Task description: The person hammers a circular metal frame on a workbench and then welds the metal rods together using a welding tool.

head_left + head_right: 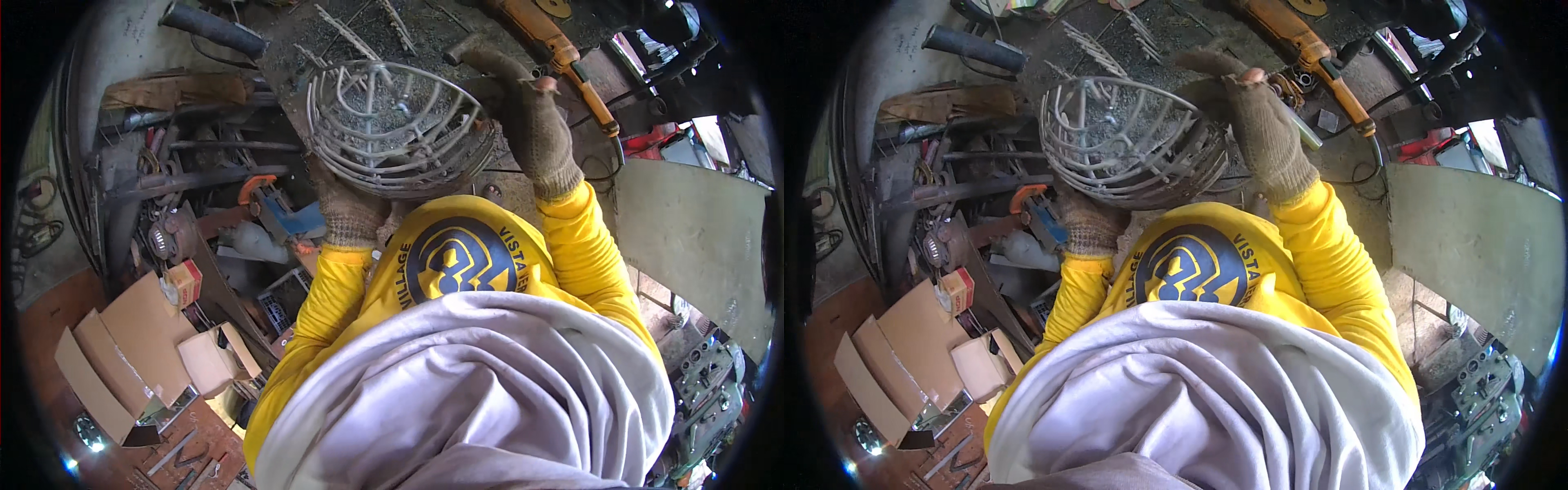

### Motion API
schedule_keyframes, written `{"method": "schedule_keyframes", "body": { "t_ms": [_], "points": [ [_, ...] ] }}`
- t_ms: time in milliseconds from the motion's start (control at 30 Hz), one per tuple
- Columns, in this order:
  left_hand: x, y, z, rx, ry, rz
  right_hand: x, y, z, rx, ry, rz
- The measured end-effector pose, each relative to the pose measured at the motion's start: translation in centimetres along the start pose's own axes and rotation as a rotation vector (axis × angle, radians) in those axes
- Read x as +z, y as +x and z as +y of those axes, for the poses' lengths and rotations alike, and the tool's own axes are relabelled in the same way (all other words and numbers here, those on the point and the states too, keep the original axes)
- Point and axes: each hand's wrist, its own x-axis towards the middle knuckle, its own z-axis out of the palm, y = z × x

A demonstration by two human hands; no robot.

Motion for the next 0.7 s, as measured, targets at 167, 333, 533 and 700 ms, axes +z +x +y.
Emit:
{"method": "schedule_keyframes", "body": {
  "t_ms": [167,333,533,700],
  "points": [
    [1.4,-1.4,0.7,0.171,0.302,-0.033,1.3,-2.6,-0.1,0.108,-0.122,0.055],
    [1.5,-1.8,1.4,0.150,0.236,-0.147,1.6,-2.9,-1.4,0.143,-0.640,0.241],
    [0.9,-1.7,-0.5,0.023,-0.569,0.193,-1.2,-2.0,-2.5,0.135,-0.447,0.126],
    [-1.4,-0.5,-3.5,0.041,-1.170,0.620,-3.0,-1.3,-2.4,0.043,-0.487,0.084]
  ]
}}
